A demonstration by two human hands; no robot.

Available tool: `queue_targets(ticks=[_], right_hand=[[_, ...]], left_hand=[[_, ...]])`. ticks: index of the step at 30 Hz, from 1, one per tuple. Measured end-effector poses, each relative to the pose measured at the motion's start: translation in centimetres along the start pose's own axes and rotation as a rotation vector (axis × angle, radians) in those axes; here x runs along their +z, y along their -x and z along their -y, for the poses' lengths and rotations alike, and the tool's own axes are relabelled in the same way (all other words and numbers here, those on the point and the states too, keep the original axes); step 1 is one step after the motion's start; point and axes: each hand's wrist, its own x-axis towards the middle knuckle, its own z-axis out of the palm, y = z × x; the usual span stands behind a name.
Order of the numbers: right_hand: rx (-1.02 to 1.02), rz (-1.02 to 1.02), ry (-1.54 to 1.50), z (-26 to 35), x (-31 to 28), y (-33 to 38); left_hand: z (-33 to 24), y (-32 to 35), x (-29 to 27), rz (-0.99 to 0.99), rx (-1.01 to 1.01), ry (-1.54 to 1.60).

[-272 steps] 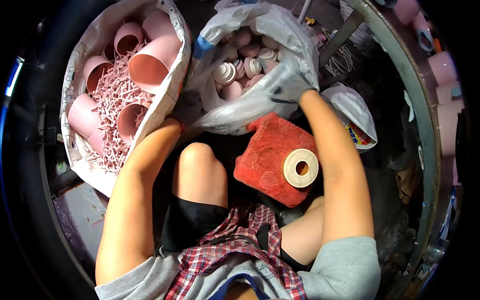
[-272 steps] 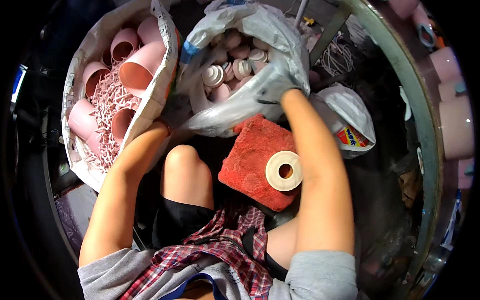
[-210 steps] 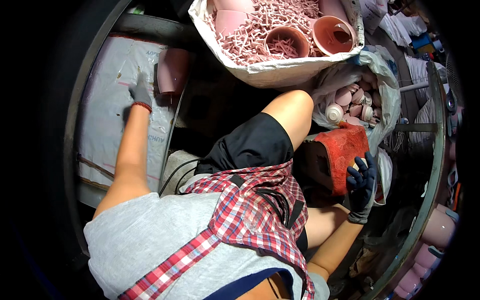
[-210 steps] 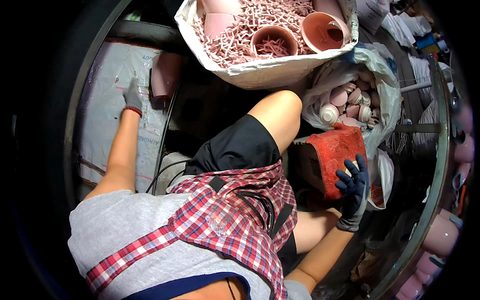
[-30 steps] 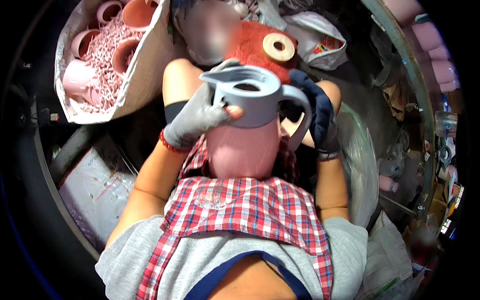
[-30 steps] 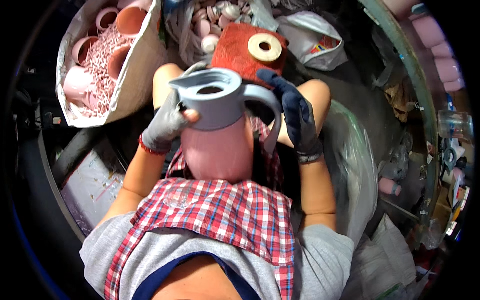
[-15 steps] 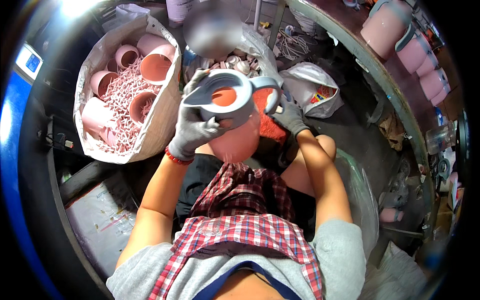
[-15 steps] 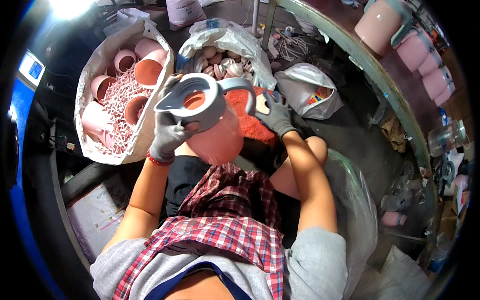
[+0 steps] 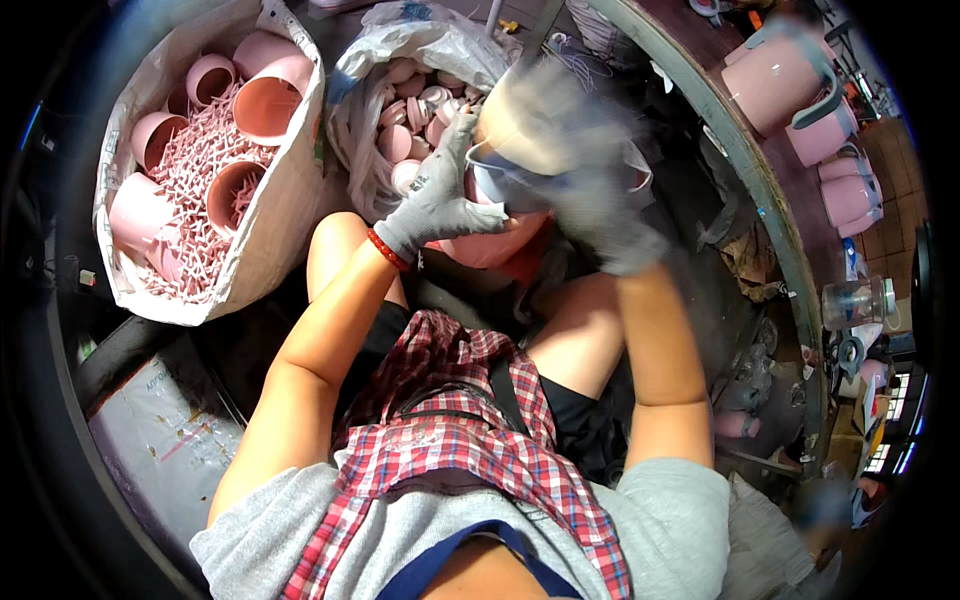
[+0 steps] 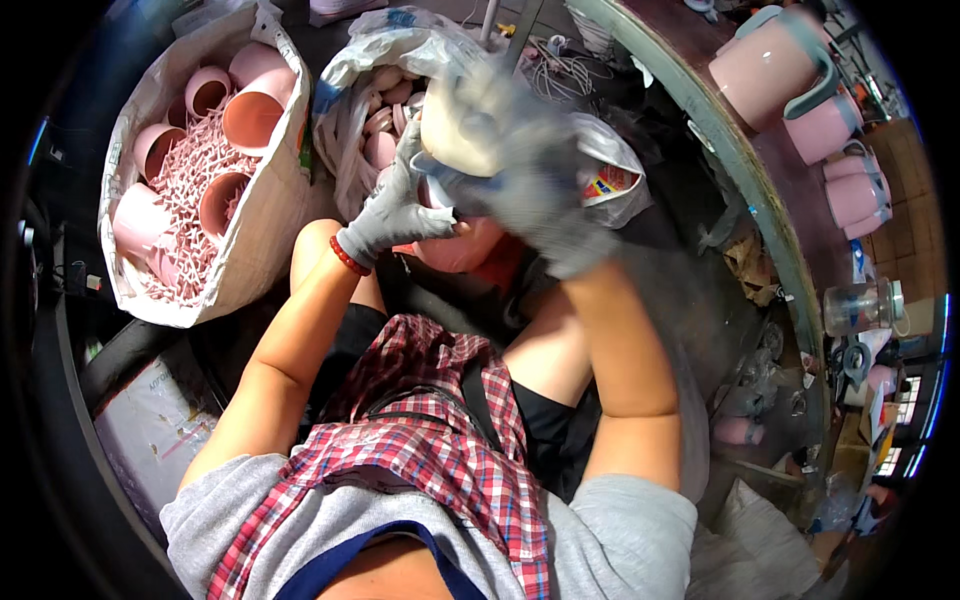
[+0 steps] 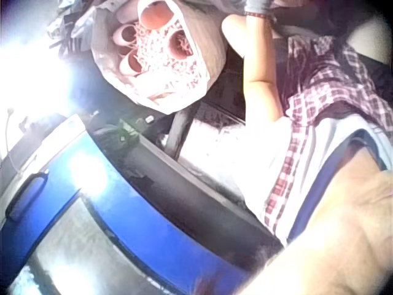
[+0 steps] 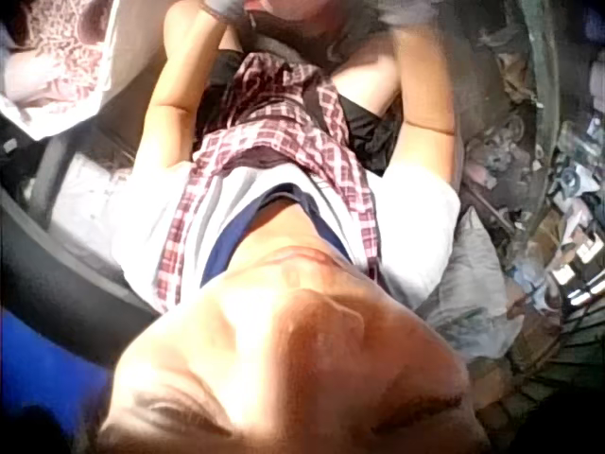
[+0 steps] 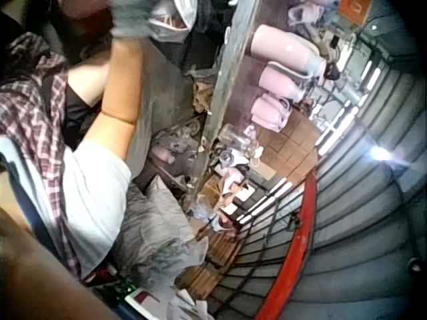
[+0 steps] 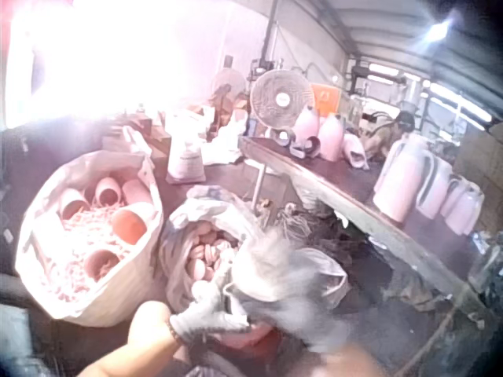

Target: The person assembles thermal flasks by taking pink bodies and fitting blue plastic lids and handles into them by hand.

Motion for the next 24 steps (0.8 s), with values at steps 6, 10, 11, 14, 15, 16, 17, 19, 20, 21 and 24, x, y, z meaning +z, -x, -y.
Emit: queue_targets(ticks=[6, 10, 11, 14, 15, 16, 17, 19, 20, 21, 24], right_hand=[[0.195, 0.189, -0.002, 0.1, 2.7, -0.5], [0.539, -0.006, -0.629, -1.7, 2.9, 2.0], [0.581, -0.113, -0.683, -2.0, 2.9, 2.6], [0.722, -0.299, -0.707, -4.9, 5.4, 6.7], [0.871, -0.292, -0.706, -5.0, 7.3, 8.3], [0.961, -0.252, -0.809, -4.9, 9.2, 9.9], [0.779, -0.132, -0.6, -5.3, 11.0, 12.2], [0.778, 0.207, -0.429, -5.3, 14.9, 16.2], [0.524, 0.46, 0.215, -2.4, 14.0, 15.2], [0.62, 0.375, -0.034, -1.8, 13.6, 13.8], [0.87, 0.086, -0.772, -2.1, 13.1, 10.8]], left_hand=[[1.8, 1.7, -0.4, -0.03, 0.022, -0.091], [0.8, 2.7, -0.9, -0.035, -0.038, -0.11], [0.2, 3.3, -1.3, -0.056, -0.045, -0.108], [0.6, 5.2, -2.9, -0.212, -0.14, 0.157], [1.8, 6.3, -3.7, -0.328, -0.116, 0.036], [2.8, 7.4, -4.8, -0.452, -0.105, -0.091], [2.6, 7.5, -5.7, -0.502, -0.213, 0.098], [2.0, 7.0, -7.5, -0.654, -0.366, 0.381], [2.0, 7.2, -8.5, -0.764, -0.42, 0.473], [4.0, 7.1, -9.6, -0.812, -0.233, 0.606], [2.3, 4.3, -9.6, -0.852, -0.292, 0.621]])
